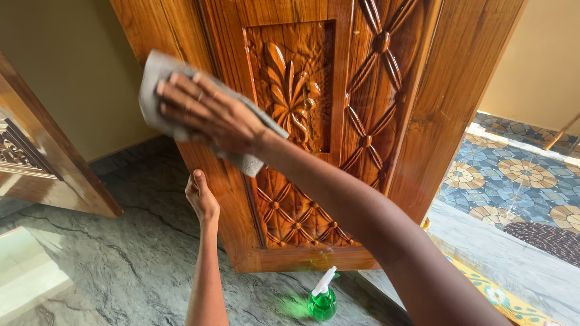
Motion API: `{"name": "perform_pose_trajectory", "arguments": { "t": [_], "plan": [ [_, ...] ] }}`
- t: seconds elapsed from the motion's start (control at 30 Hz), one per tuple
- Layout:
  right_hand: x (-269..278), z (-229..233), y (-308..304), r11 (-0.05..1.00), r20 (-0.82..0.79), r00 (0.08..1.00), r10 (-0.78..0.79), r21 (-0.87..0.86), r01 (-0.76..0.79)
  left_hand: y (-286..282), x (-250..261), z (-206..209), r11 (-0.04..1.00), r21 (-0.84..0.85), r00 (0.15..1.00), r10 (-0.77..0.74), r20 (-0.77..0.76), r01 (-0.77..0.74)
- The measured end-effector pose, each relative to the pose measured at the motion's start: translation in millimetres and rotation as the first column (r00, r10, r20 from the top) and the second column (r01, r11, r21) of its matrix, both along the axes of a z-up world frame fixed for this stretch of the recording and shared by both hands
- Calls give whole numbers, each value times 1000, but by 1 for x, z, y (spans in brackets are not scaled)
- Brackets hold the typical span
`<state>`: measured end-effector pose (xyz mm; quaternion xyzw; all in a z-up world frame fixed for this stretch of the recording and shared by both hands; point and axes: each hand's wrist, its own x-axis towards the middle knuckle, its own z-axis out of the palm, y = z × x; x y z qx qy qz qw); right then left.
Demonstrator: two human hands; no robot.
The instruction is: The person is cleaning a wooden door with intricate carvings using a cloth and a spray bottle. They wipe the door surface thoroughly, focusing on the carved details.
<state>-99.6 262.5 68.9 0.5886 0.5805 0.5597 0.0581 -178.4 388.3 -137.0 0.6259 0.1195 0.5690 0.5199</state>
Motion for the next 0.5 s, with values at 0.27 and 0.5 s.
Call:
{"name": "perform_pose_trajectory", "arguments": {
  "t": [0.27,0.5],
  "plan": [
    [3,26,-114,986,-97,994,-44,157,59,-2,-2,-1,999,-18,998,51,-44,-52],
    [35,-5,-209,975,-83,991,-103,188,117,10,5,-10,981,71,983,184,-7,-183]
  ]
}}
